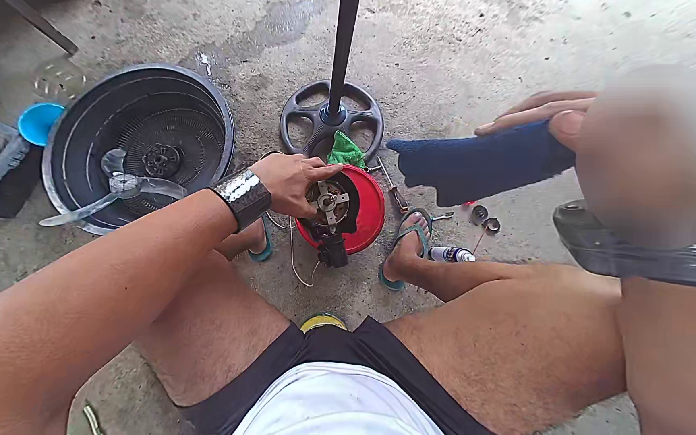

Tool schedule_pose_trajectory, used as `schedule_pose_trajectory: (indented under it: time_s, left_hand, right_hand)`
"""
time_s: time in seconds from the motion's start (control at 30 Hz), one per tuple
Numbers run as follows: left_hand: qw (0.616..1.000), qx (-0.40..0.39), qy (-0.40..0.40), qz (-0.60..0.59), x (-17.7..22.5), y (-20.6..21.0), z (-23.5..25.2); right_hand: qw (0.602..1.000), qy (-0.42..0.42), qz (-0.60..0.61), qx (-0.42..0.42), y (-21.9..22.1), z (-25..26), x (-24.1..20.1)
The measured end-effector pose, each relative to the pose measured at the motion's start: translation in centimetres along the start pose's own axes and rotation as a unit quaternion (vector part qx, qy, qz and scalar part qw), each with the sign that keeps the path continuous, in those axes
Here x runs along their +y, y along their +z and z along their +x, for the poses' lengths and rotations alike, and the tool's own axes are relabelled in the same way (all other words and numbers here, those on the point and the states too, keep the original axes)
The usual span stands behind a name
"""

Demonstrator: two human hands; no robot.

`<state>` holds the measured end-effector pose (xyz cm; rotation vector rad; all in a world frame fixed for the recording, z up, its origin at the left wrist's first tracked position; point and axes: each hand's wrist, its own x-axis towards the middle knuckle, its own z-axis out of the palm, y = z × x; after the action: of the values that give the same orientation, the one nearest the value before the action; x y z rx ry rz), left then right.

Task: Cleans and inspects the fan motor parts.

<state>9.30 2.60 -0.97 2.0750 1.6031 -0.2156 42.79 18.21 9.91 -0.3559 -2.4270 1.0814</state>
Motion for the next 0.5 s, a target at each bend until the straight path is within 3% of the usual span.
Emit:
schedule_pose_trajectory:
  time_s: [0.1,0.17,0.27,0.4,0.5]
  left_hand:
    - [0.999,0.001,0.01,-0.042,-0.8,0.2,0.4]
    - [0.998,-0.009,0.021,-0.057,-1.1,-0.1,1.0]
    - [0.998,-0.026,0.043,-0.039,-0.5,-0.8,2.6]
    - [0.996,-0.031,0.056,-0.061,-0.2,-0.7,3.8]
    - [0.996,-0.033,0.064,-0.061,-0.7,-0.6,3.7]
  right_hand:
    - [0.989,0.014,0.132,0.07,-1.2,-1.9,1.6]
    - [0.965,0.084,0.206,0.137,-0.9,-2.1,1.4]
    - [0.946,0.161,0.198,0.202,1.1,-0.8,-0.8]
    - [0.963,0.188,0.147,0.126,3.4,1.4,-2.7]
    - [0.954,0.187,0.196,0.13,2.2,1.7,-2.5]
